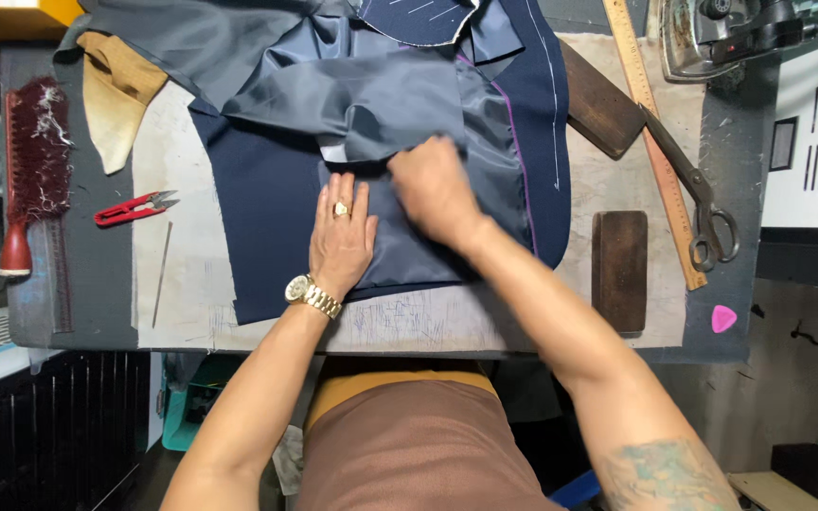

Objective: The person irons pieces of dark blue fabric on a workbench, using a wooden block to press the seams flat. They then place the fabric over a sleeve board and continue pressing and shaping the material.

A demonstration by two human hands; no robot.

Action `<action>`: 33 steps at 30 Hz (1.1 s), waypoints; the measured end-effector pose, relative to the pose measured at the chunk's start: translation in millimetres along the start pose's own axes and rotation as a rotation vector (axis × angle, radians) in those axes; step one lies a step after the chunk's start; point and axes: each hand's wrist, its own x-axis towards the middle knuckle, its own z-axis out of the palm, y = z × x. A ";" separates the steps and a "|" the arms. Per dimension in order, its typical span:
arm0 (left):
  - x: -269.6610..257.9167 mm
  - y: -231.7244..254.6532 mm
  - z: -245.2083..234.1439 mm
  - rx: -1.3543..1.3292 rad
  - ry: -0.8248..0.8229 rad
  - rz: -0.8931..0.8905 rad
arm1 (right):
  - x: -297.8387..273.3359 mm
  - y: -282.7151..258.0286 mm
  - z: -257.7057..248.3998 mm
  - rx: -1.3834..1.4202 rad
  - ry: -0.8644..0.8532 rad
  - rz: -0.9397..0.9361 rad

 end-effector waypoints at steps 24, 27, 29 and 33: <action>115.3 -53.0 -27.5 -0.599 0.372 -0.316 | -33.4 58.4 88.8 0.366 0.439 0.200; 71.6 -33.4 -4.9 -0.468 0.025 -0.015 | -23.2 85.5 110.9 0.368 0.500 0.196; 61.0 -28.7 3.6 -0.343 -0.027 0.052 | -10.8 97.4 105.8 0.327 0.539 0.283; 69.2 -21.5 12.0 -0.114 -0.120 0.112 | 10.6 113.8 115.6 0.280 0.534 0.414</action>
